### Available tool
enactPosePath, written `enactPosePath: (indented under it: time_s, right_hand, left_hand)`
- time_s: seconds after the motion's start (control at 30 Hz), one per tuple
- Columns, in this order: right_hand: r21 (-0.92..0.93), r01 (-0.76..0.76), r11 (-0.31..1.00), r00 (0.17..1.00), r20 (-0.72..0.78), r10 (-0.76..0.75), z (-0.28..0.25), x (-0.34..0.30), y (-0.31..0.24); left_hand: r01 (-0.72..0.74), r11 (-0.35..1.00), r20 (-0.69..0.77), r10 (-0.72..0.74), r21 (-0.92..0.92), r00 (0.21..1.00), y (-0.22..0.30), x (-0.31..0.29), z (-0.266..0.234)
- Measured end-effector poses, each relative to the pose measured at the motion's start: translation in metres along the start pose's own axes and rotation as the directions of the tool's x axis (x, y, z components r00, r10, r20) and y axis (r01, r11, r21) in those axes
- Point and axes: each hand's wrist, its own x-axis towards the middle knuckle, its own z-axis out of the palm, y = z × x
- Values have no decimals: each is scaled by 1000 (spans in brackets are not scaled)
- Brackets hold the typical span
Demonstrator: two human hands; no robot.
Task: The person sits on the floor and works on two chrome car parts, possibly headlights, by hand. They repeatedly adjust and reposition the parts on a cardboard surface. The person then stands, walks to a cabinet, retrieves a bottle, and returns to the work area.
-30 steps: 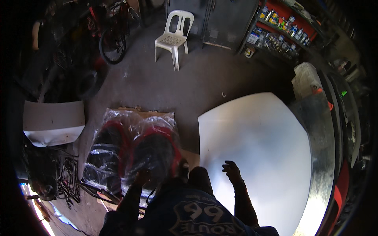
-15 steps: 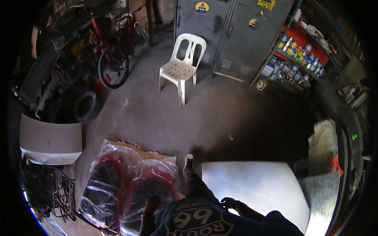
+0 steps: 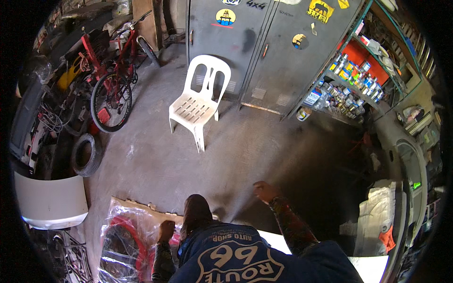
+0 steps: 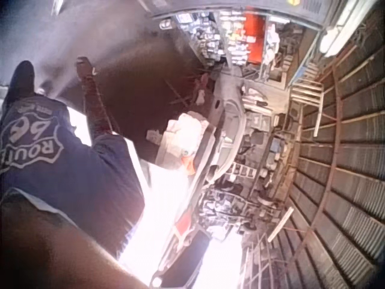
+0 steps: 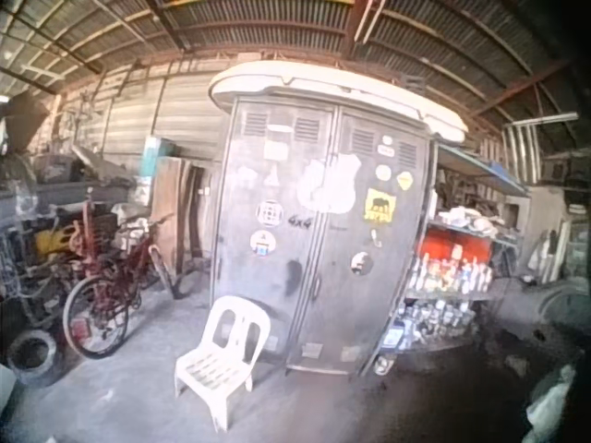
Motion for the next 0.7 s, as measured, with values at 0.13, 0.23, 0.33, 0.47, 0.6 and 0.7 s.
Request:
enactPosePath:
  time_s: [0.13, 0.23, 0.33, 0.47, 0.6, 0.7]
  right_hand:
    - [146, 51, 988, 980, 181, -77, 3, 74, -62]
    - [92, 91, 992, 982, 157, -105, -21, 159, -99]
    - [75, 115, 991, 993, -27, -114, -45, 237, -142]
    - [379, 38, 925, 999, -32, -28, -91, 317, -211]
    - [446, 142, 884, 984, -160, -77, -158, 395, -268]
    - [279, 202, 939, 954, -275, -124, -233, 466, -294]
  left_hand:
    - [149, 963, 165, -189, 224, 968, -37, -3, 36]
    - [410, 898, 285, -440, 162, 852, -41, 9, 35]
    - [432, 879, 324, -477, 203, 817, -35, 63, 7]
    - [206, 932, 274, -290, 298, 917, -35, 184, -59]
    - [5, 889, 325, -173, 459, 930, -28, 362, -144]
    - [509, 627, 75, -584, -590, 808, 15, 479, -183]
